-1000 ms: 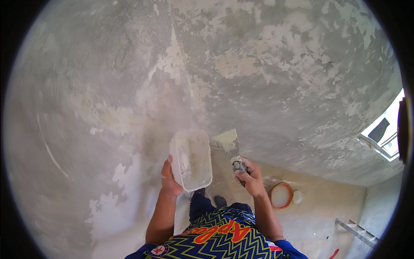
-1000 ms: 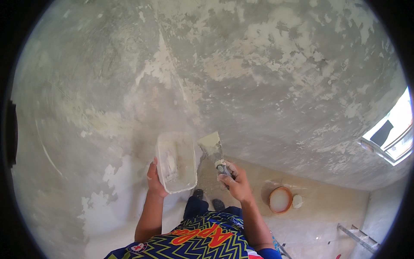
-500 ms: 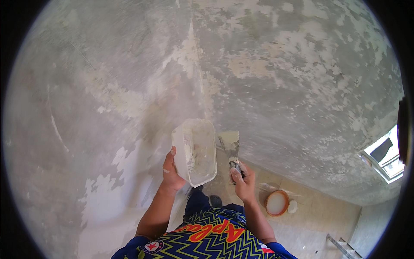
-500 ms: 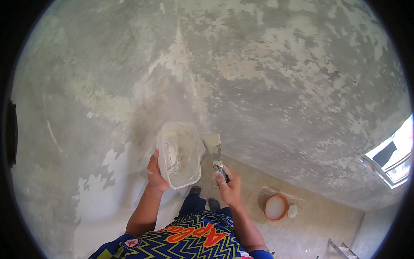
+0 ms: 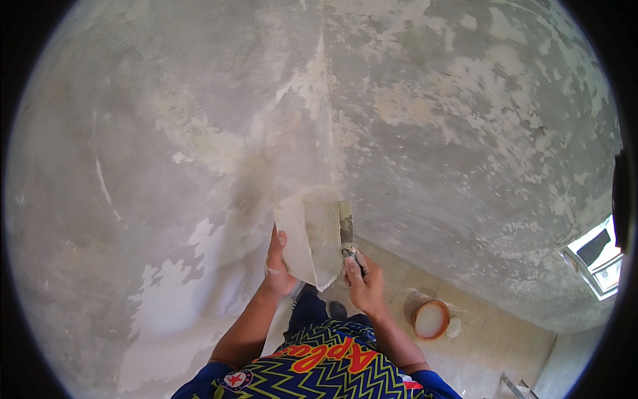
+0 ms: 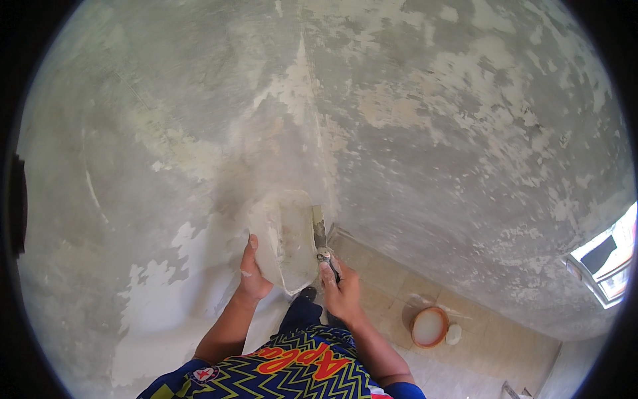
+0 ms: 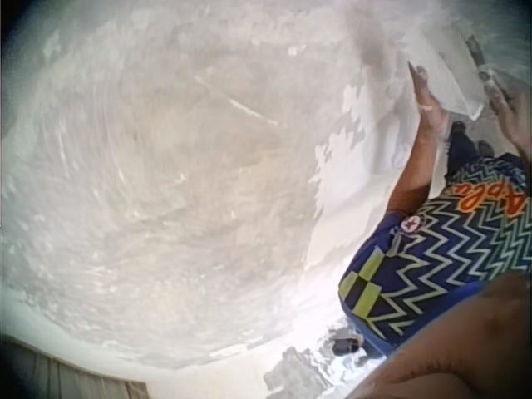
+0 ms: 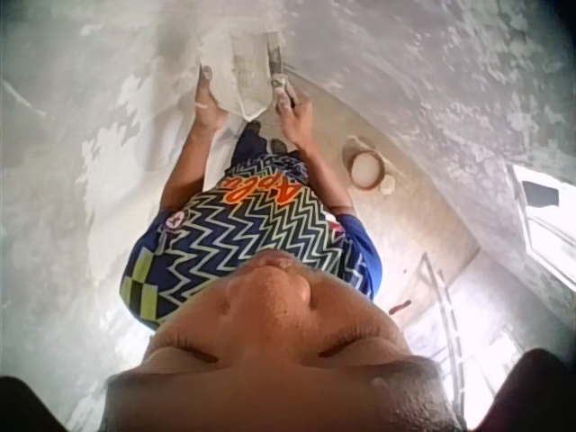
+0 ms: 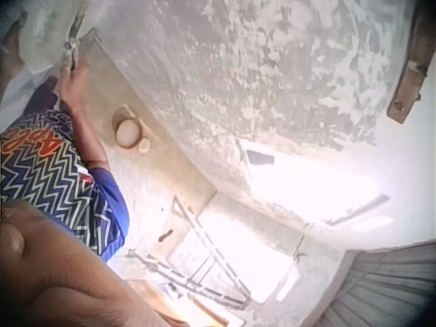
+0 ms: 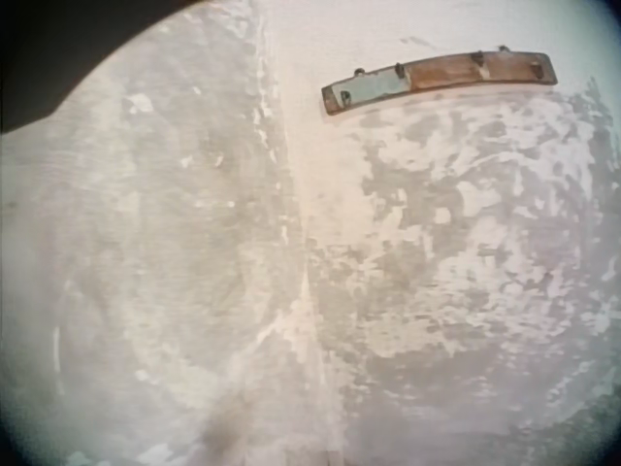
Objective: The person applies white plaster to a concrete wall using a putty knife and a plastic container holding the plaster mixture, smoothing it into various spots and corners.
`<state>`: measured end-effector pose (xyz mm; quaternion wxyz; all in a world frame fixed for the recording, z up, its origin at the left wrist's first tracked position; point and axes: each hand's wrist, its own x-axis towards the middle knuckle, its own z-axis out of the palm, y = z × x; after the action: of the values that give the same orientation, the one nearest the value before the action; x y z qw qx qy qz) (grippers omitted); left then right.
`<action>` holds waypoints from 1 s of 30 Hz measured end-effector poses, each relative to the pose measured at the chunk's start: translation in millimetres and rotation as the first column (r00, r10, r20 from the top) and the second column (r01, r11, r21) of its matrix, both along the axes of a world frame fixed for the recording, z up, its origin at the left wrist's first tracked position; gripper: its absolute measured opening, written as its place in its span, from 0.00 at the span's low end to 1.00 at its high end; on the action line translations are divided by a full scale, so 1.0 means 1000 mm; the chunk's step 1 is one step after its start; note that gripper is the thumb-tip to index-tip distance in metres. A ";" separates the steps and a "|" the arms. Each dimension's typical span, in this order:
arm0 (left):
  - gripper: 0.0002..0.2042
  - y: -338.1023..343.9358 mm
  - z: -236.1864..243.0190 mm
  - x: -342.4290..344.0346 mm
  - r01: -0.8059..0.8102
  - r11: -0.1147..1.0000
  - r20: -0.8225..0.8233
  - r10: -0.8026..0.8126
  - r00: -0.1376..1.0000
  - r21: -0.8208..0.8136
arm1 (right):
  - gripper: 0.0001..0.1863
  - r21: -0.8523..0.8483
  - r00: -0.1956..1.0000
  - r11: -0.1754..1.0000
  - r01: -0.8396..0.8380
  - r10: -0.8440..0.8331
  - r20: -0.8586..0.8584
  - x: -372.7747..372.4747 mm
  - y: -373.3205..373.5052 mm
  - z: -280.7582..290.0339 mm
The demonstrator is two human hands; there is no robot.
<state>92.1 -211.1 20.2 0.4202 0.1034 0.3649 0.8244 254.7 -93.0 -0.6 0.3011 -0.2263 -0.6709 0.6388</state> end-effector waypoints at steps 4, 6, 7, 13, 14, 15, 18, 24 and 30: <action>0.32 -0.004 0.006 -0.001 -0.080 0.996 -0.226 0.071 0.972 -0.030 | 0.15 -0.030 1.000 1.000 0.003 -0.004 -0.029 -0.009 -0.004 -0.007; 0.33 -0.010 0.005 -0.005 -0.074 0.997 -0.225 0.068 0.972 -0.020 | 0.14 -0.078 0.998 0.996 -0.042 0.037 -0.059 -0.012 -0.005 -0.008; 0.33 -0.013 0.002 -0.007 -0.094 0.996 -0.232 0.089 0.969 -0.009 | 0.14 -0.078 0.997 0.996 -0.048 0.043 -0.060 -0.013 -0.007 -0.007; 0.36 -0.028 0.002 -0.012 -0.250 0.968 -0.387 0.220 0.895 -0.028 | 0.12 -0.356 0.991 0.926 -0.122 0.096 -0.091 -0.014 -0.013 0.013; 0.37 -0.032 0.001 -0.013 -0.260 0.963 -0.476 0.199 0.857 -0.065 | 0.11 -0.373 0.993 0.921 -0.111 0.086 -0.083 -0.014 -0.015 0.012; 0.37 -0.036 -0.002 -0.016 -0.269 0.961 -0.477 0.205 0.855 -0.070 | 0.10 -0.390 0.994 0.915 -0.099 0.076 -0.074 -0.014 -0.016 0.012; 0.37 -0.043 -0.009 -0.022 -0.272 0.955 -0.685 0.119 0.719 -0.120 | 0.10 -0.326 0.991 0.936 -0.131 0.128 -0.031 -0.016 -0.016 0.015; 0.36 -0.054 -0.006 -0.016 -0.316 0.945 -0.560 0.220 0.799 -0.081 | 0.10 -0.251 0.985 0.952 -0.173 0.161 -0.068 -0.017 -0.019 0.015; 0.38 -0.060 0.003 -0.005 -0.265 0.953 -0.475 0.166 0.864 -0.148 | 0.12 -0.150 0.985 0.974 -0.172 0.169 -0.037 -0.016 -0.016 0.013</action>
<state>86.8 -271.5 22.7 0.2358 0.2080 0.5470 0.7758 238.3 -108.6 11.9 0.2349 -0.1826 -0.6335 0.7142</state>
